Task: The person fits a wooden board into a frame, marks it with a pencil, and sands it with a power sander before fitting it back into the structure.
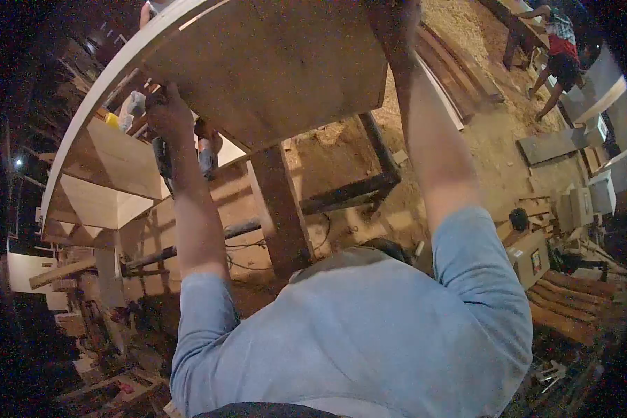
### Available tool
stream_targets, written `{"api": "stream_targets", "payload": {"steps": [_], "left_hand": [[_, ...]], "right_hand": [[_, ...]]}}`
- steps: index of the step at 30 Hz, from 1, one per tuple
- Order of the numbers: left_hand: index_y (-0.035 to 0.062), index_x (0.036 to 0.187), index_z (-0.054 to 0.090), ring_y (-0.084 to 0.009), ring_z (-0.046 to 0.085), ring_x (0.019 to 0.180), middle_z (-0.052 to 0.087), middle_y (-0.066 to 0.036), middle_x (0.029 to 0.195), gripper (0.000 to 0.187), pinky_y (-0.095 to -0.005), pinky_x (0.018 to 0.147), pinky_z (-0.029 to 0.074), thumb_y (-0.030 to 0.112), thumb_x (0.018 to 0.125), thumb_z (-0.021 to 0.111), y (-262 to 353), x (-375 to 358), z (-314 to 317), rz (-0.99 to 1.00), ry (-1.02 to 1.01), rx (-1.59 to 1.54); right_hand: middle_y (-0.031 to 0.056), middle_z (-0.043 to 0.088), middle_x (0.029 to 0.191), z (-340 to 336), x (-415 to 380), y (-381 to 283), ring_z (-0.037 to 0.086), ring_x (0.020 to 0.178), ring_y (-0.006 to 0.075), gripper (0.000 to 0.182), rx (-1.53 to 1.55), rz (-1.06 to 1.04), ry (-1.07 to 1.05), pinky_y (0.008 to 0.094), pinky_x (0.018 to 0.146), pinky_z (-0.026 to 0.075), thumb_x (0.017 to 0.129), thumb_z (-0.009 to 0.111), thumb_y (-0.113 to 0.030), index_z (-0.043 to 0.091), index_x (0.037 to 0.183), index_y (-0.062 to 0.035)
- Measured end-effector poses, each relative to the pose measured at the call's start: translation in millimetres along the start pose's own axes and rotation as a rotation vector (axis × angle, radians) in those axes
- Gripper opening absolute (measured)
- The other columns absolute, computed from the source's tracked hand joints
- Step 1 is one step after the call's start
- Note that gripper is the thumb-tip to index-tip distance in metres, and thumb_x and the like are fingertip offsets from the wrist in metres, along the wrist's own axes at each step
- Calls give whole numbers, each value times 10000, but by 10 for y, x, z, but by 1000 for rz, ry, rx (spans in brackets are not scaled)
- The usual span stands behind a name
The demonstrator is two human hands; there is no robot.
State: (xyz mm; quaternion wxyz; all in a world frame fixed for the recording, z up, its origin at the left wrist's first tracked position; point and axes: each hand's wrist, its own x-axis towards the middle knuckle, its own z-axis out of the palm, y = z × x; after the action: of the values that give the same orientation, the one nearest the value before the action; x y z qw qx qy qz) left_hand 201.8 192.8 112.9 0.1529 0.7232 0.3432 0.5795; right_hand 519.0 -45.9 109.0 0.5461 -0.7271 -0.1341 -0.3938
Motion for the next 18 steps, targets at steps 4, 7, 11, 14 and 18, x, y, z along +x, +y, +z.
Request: {"api": "stream_targets", "payload": {"steps": [4, 7, 11, 14, 18], "left_hand": [[-62, 796, 691, -409, 643, 817, 668, -266, 836, 425, -476, 738, 491, 348, 873, 609, -119, 66, 106, 86, -18, 228], [-65, 789, 695, -410, 635, 848, 668, -266, 838, 453, -484, 753, 493, 369, 873, 594, -86, 98, 143, 113, 18, 332], [-91, 808, 687, -418, 615, 876, 655, -281, 913, 485, -498, 774, 493, 377, 876, 583, -71, 150, 163, 95, -12, 319], [-94, 865, 678, -423, 614, 869, 650, -285, 939, 492, -506, 777, 492, 387, 878, 576, -130, 182, 215, 25, -30, 268], [-90, 992, 639, -432, 622, 873, 635, -288, 975, 498, -515, 768, 495, 389, 885, 561, -217, 190, 219, 55, -45, 361]], "right_hand": [[98, 602, 961, 511, 93, 648, 570, 882, 203, 188, 878, 160, -299, 334, 756, 475, 864, 649, -166, 590, 958, -15], [81, 596, 930, 290, 51, 641, 567, 867, 204, 173, 793, -4, -226, 339, 759, 471, 860, 637, -154, 585, 952, -18], [86, 600, 879, 121, 70, 274, 558, 831, 196, 212, 498, 19, -248, 345, 722, 465, 828, 656, -172, 591, 948, -10], [117, 610, 829, -181, 114, 57, 564, 791, 189, 214, 312, -52, -339, 353, 700, 458, 820, 663, -201, 604, 875, -3], [92, 600, 795, -126, 133, 35, 544, 764, 166, 198, 357, 93, -268, 341, 653, 450, 827, 656, -199, 607, 800, -9]]}}
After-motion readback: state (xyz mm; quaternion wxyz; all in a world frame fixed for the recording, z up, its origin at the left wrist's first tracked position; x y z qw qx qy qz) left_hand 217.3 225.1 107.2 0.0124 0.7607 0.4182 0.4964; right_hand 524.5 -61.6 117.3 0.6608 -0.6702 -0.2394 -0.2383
